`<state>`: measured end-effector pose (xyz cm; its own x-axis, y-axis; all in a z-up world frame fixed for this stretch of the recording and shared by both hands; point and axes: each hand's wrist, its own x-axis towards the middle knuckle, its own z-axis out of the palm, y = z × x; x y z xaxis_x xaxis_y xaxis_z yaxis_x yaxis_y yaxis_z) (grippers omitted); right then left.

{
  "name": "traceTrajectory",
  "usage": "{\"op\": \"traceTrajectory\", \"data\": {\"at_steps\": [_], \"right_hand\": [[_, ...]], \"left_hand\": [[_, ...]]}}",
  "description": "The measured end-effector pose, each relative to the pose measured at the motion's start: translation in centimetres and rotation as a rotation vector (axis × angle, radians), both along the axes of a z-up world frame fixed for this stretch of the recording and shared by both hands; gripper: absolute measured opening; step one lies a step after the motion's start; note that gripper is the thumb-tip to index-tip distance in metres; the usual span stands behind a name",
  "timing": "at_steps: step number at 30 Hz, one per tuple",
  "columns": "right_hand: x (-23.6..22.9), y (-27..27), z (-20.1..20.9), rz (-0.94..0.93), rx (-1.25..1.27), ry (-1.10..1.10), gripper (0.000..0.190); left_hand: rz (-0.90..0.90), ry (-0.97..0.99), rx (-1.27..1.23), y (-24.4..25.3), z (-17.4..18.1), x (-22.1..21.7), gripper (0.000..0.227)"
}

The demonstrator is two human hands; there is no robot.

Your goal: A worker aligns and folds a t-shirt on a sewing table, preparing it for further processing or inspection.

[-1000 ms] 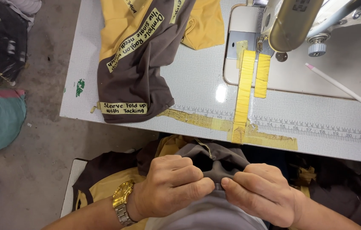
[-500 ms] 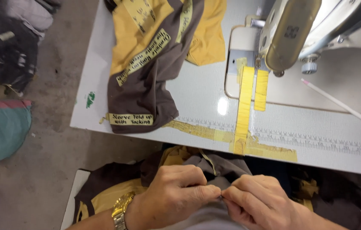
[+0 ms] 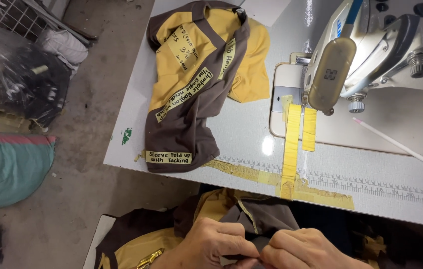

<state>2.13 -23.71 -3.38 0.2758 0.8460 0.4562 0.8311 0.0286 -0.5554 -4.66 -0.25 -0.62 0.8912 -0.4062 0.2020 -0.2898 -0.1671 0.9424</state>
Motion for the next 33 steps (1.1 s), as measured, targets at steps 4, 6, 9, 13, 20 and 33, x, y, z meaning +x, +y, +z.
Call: {"op": "traceTrajectory", "data": {"at_steps": [4, 6, 9, 13, 20, 33], "right_hand": [[-0.1, 0.2, -0.4, 0.003, 0.054, 0.018, 0.014], [-0.5, 0.2, -0.6, -0.019, 0.037, 0.050, 0.016], [-1.5, 0.3, -0.9, -0.124, 0.008, 0.058, 0.021], [-2.0, -0.5, -2.9, -0.236, -0.109, 0.054, 0.023], [-0.1, 1.9, 2.1, -0.288, 0.064, 0.081, 0.019], [2.0, 1.1, -1.7, -0.189, -0.001, 0.735, 0.013]], "left_hand": [[-0.100, 0.164, -0.051, 0.6, 0.5, 0.0, 0.014], [-0.099, 0.203, -0.045, 0.8, -0.3, -0.2, 0.015], [-0.124, 0.215, -0.031, 1.1, -0.5, 0.0, 0.021], [-0.106, 0.217, -0.097, 1.5, -0.7, 0.1, 0.012], [-0.022, 0.128, -0.044, 0.7, 0.6, 0.6, 0.009], [0.134, 0.801, -0.156, 0.0, -1.3, 3.2, 0.004]]}}
